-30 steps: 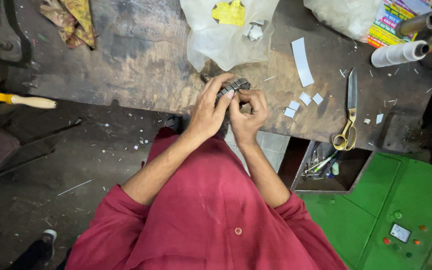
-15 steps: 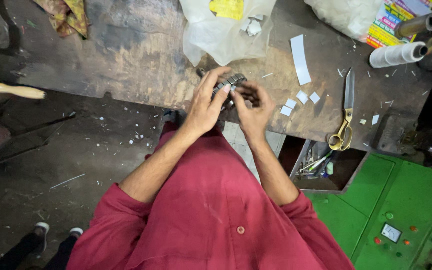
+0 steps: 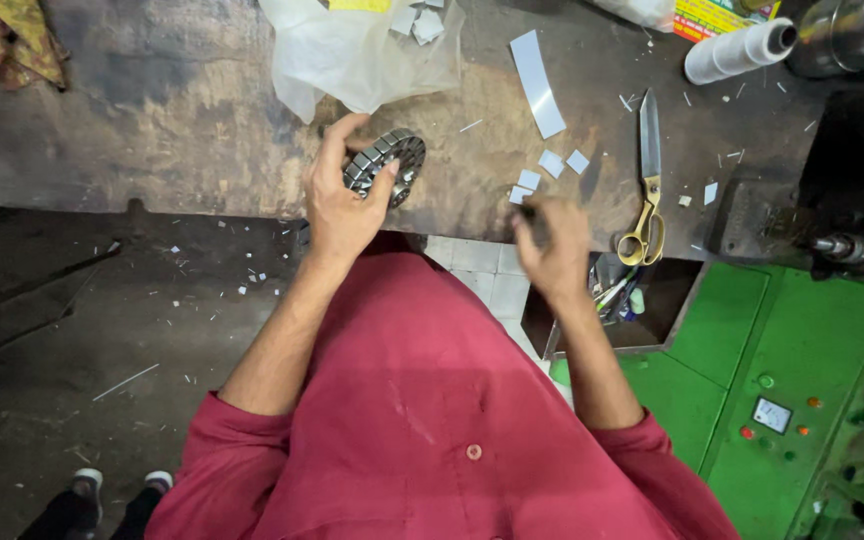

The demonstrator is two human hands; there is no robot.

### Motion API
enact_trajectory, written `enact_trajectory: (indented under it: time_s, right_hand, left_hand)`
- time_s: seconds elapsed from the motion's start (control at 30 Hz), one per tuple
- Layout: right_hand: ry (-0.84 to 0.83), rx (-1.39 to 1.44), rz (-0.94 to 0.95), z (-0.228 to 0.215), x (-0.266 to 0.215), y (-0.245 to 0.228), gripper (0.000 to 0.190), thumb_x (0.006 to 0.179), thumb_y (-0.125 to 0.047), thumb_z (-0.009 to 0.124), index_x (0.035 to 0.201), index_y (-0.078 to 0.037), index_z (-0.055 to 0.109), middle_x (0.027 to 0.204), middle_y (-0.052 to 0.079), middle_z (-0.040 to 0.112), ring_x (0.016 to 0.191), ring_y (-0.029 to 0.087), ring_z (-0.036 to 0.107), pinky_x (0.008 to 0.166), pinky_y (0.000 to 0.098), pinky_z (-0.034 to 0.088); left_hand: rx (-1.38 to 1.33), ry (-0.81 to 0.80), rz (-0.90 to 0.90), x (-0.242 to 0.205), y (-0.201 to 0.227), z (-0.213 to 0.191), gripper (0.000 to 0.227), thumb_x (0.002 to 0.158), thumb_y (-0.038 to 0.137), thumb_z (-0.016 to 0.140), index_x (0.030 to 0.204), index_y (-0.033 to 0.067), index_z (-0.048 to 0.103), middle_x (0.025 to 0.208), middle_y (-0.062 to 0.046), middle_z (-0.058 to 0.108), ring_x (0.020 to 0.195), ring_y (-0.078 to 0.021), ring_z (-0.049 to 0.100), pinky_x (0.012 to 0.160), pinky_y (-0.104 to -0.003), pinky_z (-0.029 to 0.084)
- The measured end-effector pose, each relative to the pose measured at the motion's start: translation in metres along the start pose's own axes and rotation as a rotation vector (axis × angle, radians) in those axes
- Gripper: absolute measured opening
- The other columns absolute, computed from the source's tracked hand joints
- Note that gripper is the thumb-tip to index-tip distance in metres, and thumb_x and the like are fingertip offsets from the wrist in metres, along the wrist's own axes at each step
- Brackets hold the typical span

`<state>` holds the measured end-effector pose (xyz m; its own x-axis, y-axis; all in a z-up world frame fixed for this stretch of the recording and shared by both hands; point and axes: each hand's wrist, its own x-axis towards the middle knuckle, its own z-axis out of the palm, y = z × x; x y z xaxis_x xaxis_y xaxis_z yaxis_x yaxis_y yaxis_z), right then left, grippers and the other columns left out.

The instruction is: The person cuts small rectangular pieces from a white strip using shears and inserts them into the slots of a circular metal component. The person repeats this process, cutting and placing pieces until the component is filled.

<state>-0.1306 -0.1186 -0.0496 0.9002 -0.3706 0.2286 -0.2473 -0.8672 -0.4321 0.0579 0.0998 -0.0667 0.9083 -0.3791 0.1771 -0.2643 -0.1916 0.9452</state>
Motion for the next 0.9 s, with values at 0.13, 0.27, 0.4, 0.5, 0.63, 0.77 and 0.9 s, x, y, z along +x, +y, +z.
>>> enact_trajectory:
  time_s: [0.13, 0.27, 0.4, 0.5, 0.63, 0.77, 0.9]
  right_hand:
    - [-0.043, -0.161, -0.225, 0.010, -0.028, 0.009, 0.041, 0.072, -0.014, 0.082, 0.109, 0.001, 0.071, 0.116, 0.017, 0.071, 0.108, 0.037, 0.064, 0.086, 0.0456, 0.045]
    - [-0.043, -0.214, -0.297, 0.021, -0.050, 0.030, 0.028, 0.078, 0.000, 0.078, 0.106, -0.004, 0.075, 0.101, 0.009, 0.070, 0.099, 0.029, 0.066, 0.082, 0.0454, 0.046]
    - [0.054, 0.006, -0.296, 0.010, -0.055, 0.042, 0.029, 0.080, 0.009, 0.070, 0.107, -0.002, 0.071, 0.106, 0.011, 0.070, 0.097, 0.032, 0.070, 0.080, 0.0430, 0.055]
    - [0.163, 0.277, 0.028, 0.012, -0.038, 0.027, 0.024, 0.090, 0.010, 0.071, 0.111, 0.000, 0.069, 0.109, 0.012, 0.071, 0.092, 0.028, 0.071, 0.075, 0.0369, 0.058]
    - [0.120, 0.951, 0.462, 0.040, 0.009, -0.022, 0.023, 0.092, 0.001, 0.070, 0.115, 0.001, 0.066, 0.112, 0.008, 0.070, 0.098, 0.015, 0.073, 0.082, 0.0275, 0.064]
    - [0.005, 0.819, 0.118, 0.052, 0.042, -0.071, 0.021, 0.089, 0.006, 0.070, 0.110, 0.004, 0.073, 0.125, 0.015, 0.061, 0.108, 0.022, 0.069, 0.088, 0.0319, 0.060]
    - [-0.088, 0.991, 0.199, 0.061, 0.057, -0.089, 0.021, 0.097, 0.002, 0.066, 0.117, 0.005, 0.069, 0.117, 0.012, 0.069, 0.106, 0.019, 0.073, 0.086, 0.0299, 0.065]
  left_hand:
    - [0.033, 0.008, -0.010, 0.000, 0.000, 0.000, 0.050, 0.086, 0.005, 0.081, 0.132, 0.0053, 0.061, 0.097, -0.013, 0.071, 0.089, -0.0270, 0.072, 0.080, -0.039, 0.056]
    - [0.034, -0.007, 0.000, 0.001, 0.003, 0.001, 0.046, 0.085, 0.005, 0.081, 0.129, 0.0050, 0.065, 0.104, -0.015, 0.072, 0.094, -0.0276, 0.072, 0.086, -0.039, 0.056]
    - [0.003, -0.073, 0.092, 0.012, 0.006, -0.007, 0.049, 0.082, 0.009, 0.081, 0.126, -0.0007, 0.063, 0.114, -0.020, 0.069, 0.102, -0.0314, 0.069, 0.090, -0.040, 0.054]
    - [0.024, -0.173, 0.037, 0.020, 0.006, -0.011, 0.033, 0.091, 0.015, 0.077, 0.120, -0.0007, 0.068, 0.112, -0.018, 0.071, 0.103, -0.0303, 0.070, 0.091, -0.039, 0.055]
    - [0.051, -0.156, -0.039, 0.015, 0.009, -0.003, 0.026, 0.100, 0.018, 0.069, 0.117, -0.0004, 0.071, 0.109, -0.016, 0.073, 0.103, -0.0290, 0.071, 0.092, -0.037, 0.055]
    - [-0.065, 0.014, -0.027, 0.000, 0.011, 0.005, 0.026, 0.102, 0.017, 0.064, 0.121, -0.0010, 0.068, 0.116, -0.016, 0.072, 0.111, -0.0288, 0.069, 0.099, -0.036, 0.052]
    - [-0.123, -0.031, 0.012, -0.002, 0.008, -0.002, 0.030, 0.104, 0.016, 0.056, 0.127, -0.0013, 0.063, 0.123, -0.016, 0.068, 0.118, -0.0286, 0.065, 0.105, -0.037, 0.048]
